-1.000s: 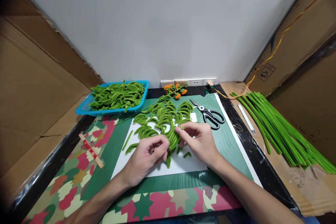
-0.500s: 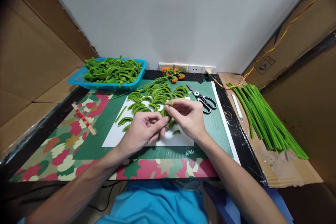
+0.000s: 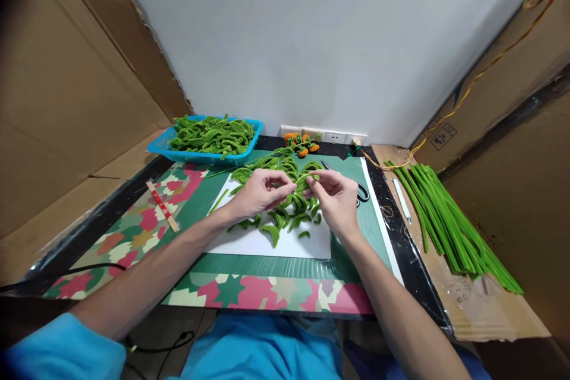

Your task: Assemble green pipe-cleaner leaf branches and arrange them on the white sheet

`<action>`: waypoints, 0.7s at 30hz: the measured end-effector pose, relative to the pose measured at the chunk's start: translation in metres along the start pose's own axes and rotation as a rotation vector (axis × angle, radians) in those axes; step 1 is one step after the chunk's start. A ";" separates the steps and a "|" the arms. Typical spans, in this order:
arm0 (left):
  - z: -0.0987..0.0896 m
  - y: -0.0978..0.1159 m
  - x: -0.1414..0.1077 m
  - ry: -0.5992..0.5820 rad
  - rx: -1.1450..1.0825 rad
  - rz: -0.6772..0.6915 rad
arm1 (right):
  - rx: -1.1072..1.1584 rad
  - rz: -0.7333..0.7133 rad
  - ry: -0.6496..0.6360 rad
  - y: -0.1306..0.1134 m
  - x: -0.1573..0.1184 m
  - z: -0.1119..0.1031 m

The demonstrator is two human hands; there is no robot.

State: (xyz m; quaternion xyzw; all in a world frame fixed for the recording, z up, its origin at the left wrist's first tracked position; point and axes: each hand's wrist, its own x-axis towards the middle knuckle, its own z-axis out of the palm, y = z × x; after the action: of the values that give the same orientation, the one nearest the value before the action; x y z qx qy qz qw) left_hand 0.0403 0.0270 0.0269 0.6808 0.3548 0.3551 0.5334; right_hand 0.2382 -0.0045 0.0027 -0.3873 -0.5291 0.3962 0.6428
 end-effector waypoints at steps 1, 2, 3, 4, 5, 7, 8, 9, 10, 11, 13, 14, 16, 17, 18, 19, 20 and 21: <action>-0.001 -0.005 -0.001 0.036 -0.019 0.004 | 0.003 0.011 0.004 0.000 0.000 0.000; -0.003 -0.010 -0.003 0.064 -0.029 0.008 | 0.005 0.022 0.006 0.001 0.000 0.000; -0.004 -0.014 -0.005 0.078 -0.031 0.010 | 0.004 0.033 0.006 0.002 0.000 0.001; -0.006 -0.017 -0.007 0.083 -0.026 0.013 | 0.004 0.045 0.004 0.002 -0.001 0.002; -0.008 -0.020 -0.010 0.086 -0.004 0.021 | 0.006 0.054 0.002 0.003 -0.001 0.003; -0.016 -0.020 -0.013 0.084 0.048 0.050 | 0.005 0.061 -0.009 0.004 -0.003 0.006; -0.022 -0.019 -0.013 0.096 0.183 0.113 | -0.001 0.057 -0.015 0.004 -0.003 0.007; -0.030 -0.015 -0.012 0.076 0.330 0.198 | -0.009 0.052 -0.021 0.005 -0.003 0.008; -0.039 -0.011 -0.009 0.074 0.435 0.272 | -0.017 0.045 -0.023 0.005 -0.002 0.009; -0.049 -0.004 -0.004 0.114 0.478 0.321 | -0.021 0.039 -0.023 0.005 -0.002 0.010; -0.072 0.013 0.009 0.249 0.375 0.357 | -0.018 0.032 -0.011 0.006 -0.001 0.012; -0.085 0.024 0.017 0.343 0.211 0.368 | -0.015 0.028 0.001 0.006 0.000 0.012; -0.109 0.049 0.033 0.499 -0.075 0.401 | -0.006 0.018 0.022 0.006 0.000 0.013; -0.121 0.063 0.040 0.552 -0.130 0.435 | -0.001 0.015 0.024 0.006 -0.001 0.014; -0.131 0.077 0.046 0.607 -0.233 0.467 | 0.011 0.010 0.022 0.006 -0.002 0.015; -0.139 0.091 0.051 0.634 -0.323 0.485 | 0.029 0.004 0.006 0.006 -0.003 0.015; -0.144 0.103 0.055 0.667 -0.354 0.515 | 0.045 0.003 -0.010 0.006 -0.005 0.015; -0.145 0.114 0.057 0.672 -0.368 0.525 | 0.063 -0.004 -0.021 0.007 -0.006 0.015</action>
State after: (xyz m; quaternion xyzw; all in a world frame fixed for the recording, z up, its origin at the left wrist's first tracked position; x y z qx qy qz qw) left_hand -0.0449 0.1249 0.1700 0.4889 0.2550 0.7360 0.3927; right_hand 0.2217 -0.0059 -0.0037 -0.3618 -0.5238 0.4151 0.6499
